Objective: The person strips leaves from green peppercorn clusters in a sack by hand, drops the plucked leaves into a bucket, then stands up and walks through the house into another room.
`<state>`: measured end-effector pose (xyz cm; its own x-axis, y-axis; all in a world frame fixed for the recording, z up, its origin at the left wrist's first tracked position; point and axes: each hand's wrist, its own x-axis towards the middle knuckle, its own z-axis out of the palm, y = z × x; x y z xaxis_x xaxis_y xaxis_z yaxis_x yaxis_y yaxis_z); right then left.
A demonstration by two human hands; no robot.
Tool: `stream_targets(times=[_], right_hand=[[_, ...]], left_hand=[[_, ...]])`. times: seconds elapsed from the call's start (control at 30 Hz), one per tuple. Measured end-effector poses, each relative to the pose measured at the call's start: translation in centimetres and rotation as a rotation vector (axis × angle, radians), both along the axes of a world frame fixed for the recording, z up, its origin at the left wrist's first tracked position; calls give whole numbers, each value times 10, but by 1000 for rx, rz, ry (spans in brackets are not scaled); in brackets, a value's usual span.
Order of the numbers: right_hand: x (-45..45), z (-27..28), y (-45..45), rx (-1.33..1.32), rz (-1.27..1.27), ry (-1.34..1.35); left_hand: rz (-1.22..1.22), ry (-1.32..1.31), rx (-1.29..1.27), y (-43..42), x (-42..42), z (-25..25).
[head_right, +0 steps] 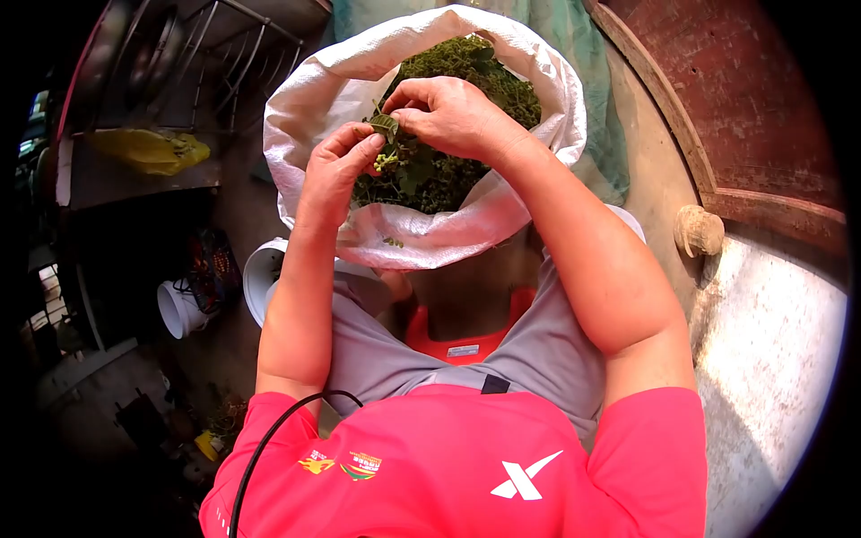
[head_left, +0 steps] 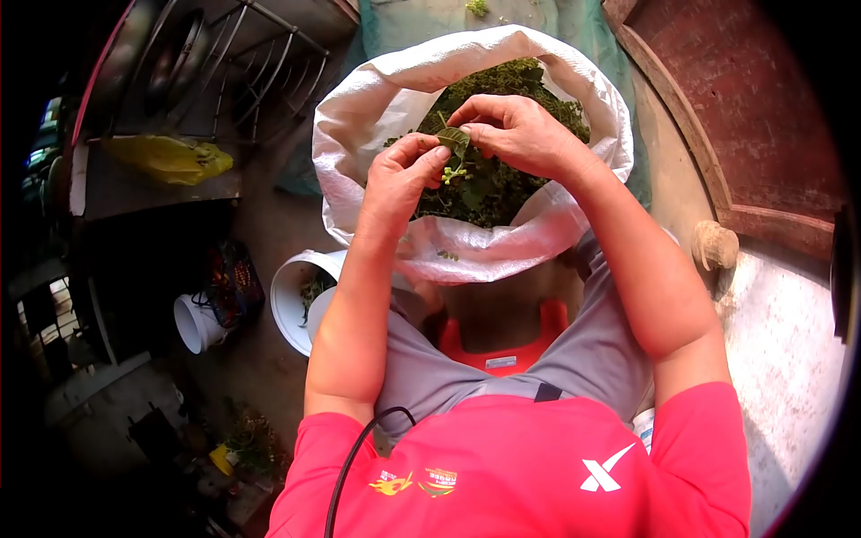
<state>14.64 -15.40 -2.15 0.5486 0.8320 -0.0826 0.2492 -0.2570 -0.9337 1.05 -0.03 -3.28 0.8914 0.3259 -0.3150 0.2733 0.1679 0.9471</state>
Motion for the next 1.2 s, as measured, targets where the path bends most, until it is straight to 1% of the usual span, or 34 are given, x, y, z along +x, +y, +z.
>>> stream_targets(times=[0.03, 0.13, 0.17, 0.2, 0.23, 0.3, 0.33, 0.4, 0.43, 0.5, 0.57, 0.67, 0.73, 0.8, 0.93, 1.0, 1.13, 1.2], right_hand=[[0, 0, 0, 18, 3, 41], [1, 4, 0, 27, -5, 40], [0, 3, 1, 27, -5, 40], [0, 0, 2, 69, 11, 95], [-1, -2, 2, 111, 27, 151], [-1, -3, 3, 68, 41, 139], [-1, -3, 3, 27, 55, 125], [-4, 2, 4, 20, 35, 94], [-5, 4, 4, 13, 13, 63], [-5, 2, 5, 26, -4, 35], [-4, 0, 5, 38, -21, 6], [-3, 1, 4, 104, 15, 49], [-4, 8, 3, 58, 31, 380], [-1, 5, 2, 88, 43, 366], [-2, 8, 2, 122, 78, 325], [-4, 4, 7, 174, 110, 290], [-3, 4, 4, 137, 94, 238], [0, 4, 3, 170, 97, 198]], left_hand=[[2, -4, 1, 0, 0, 0], [40, 1, 12, -1, 1, 0], [15, -1, 109, -2, 1, -2], [-11, -2, 205, -2, 1, -4], [-11, -2, 204, -1, 0, -7], [-110, -111, 438, -1, 0, -9], [-109, -111, 436, -2, 0, -7], [-118, -11, 124, -3, -1, -1], [-118, -11, 125, -3, -1, 0], [-58, -44, -183, -4, 0, 1], [-40, -62, -213, -4, 2, -2], [-28, -74, -252, -2, 2, -2], [-33, -69, -261, -1, 2, -2], [28, -108, -337, 0, 2, -4], [64, -137, -410, 0, 2, 0], [123, -168, -517, -4, 1, 6], [128, -213, -523, 0, 1, 0], [161, -176, -456, 5, -1, -2]])
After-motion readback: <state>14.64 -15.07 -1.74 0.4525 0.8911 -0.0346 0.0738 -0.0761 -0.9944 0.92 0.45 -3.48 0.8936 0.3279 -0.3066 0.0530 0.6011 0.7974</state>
